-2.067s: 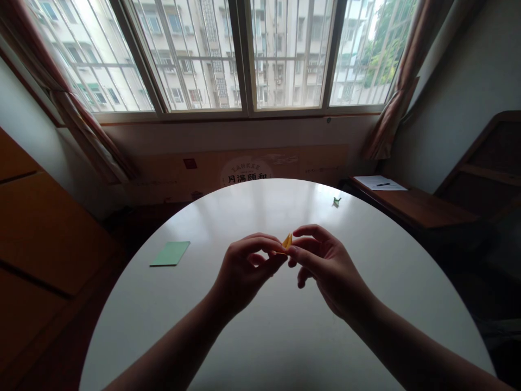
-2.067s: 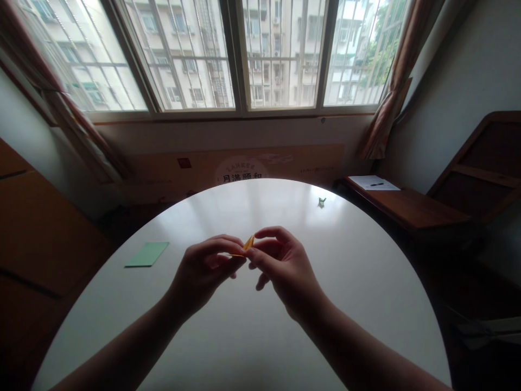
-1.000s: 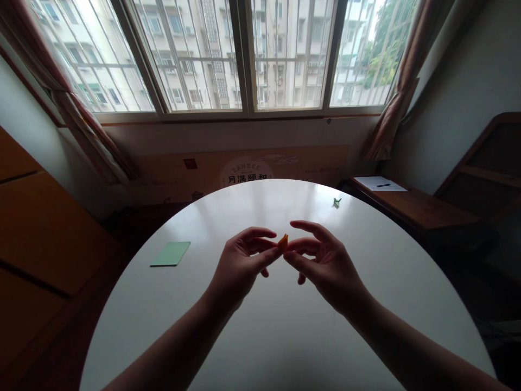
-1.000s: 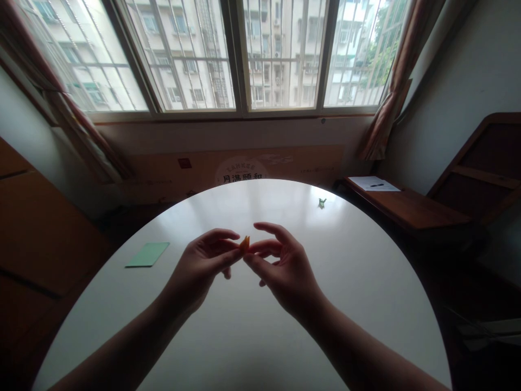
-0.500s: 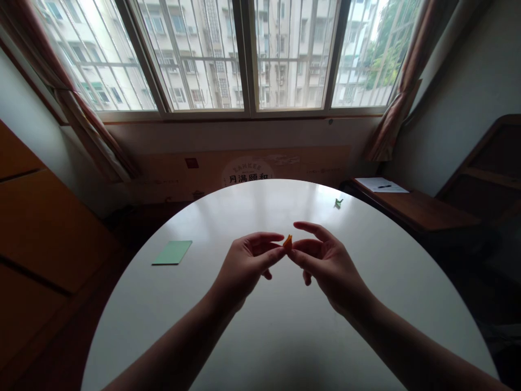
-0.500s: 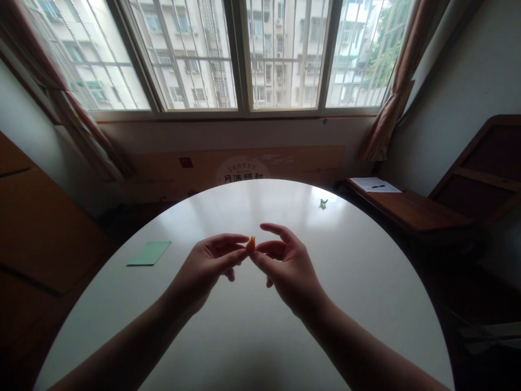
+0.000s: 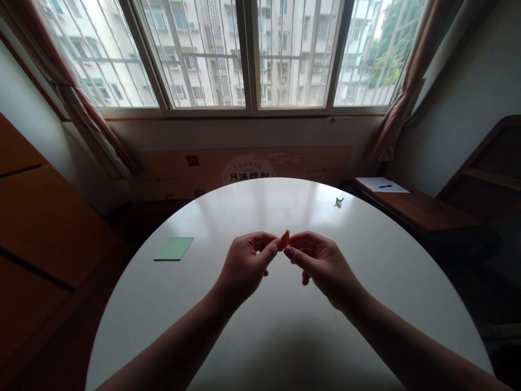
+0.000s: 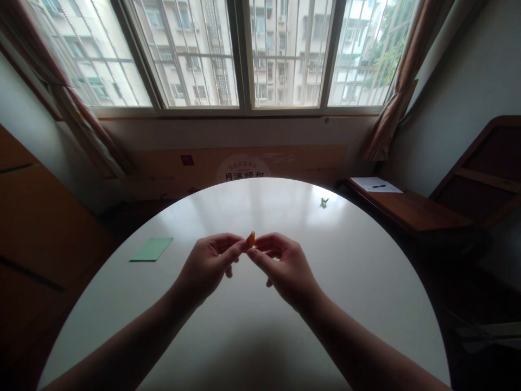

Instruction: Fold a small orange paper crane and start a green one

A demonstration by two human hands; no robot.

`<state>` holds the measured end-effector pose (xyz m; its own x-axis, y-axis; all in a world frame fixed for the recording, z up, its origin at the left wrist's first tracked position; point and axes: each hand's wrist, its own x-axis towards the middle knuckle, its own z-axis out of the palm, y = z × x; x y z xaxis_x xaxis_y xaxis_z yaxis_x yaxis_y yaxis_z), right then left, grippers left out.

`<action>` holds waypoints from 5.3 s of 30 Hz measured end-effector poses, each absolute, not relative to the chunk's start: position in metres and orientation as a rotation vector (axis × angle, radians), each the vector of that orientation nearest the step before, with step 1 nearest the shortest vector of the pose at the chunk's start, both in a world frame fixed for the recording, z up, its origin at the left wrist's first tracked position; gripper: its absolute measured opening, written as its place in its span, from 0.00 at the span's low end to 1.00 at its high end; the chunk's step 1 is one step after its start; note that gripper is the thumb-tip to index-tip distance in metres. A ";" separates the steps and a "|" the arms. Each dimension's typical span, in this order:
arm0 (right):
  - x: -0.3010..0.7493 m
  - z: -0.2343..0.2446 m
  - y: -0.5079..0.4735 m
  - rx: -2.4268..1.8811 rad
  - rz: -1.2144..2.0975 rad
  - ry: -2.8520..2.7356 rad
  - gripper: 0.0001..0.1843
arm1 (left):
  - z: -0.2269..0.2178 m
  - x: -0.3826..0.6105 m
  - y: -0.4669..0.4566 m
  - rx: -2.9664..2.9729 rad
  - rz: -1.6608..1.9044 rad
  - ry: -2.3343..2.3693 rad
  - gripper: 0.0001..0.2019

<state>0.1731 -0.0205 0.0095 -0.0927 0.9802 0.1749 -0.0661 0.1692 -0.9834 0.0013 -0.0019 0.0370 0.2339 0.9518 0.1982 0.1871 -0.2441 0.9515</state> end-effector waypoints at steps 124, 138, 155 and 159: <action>0.164 -0.021 0.005 -0.889 1.289 -1.179 0.16 | 0.010 -0.003 0.018 1.872 1.277 1.006 0.04; 0.165 -0.013 0.000 -0.864 1.169 -1.242 0.15 | 0.007 -0.002 0.019 1.709 1.254 0.952 0.05; 0.169 -0.006 -0.002 -0.884 1.082 -1.174 0.18 | 0.010 0.002 0.013 1.584 1.230 0.925 0.14; 0.170 -0.006 -0.001 -0.877 1.083 -1.166 0.17 | 0.012 0.004 0.014 1.559 1.210 0.902 0.12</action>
<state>0.1698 -0.0014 -0.0063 0.0463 0.9632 0.2646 -0.1925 0.2685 -0.9438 0.0036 0.0139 0.0124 0.2432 0.9276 0.2837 0.0068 -0.2941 0.9558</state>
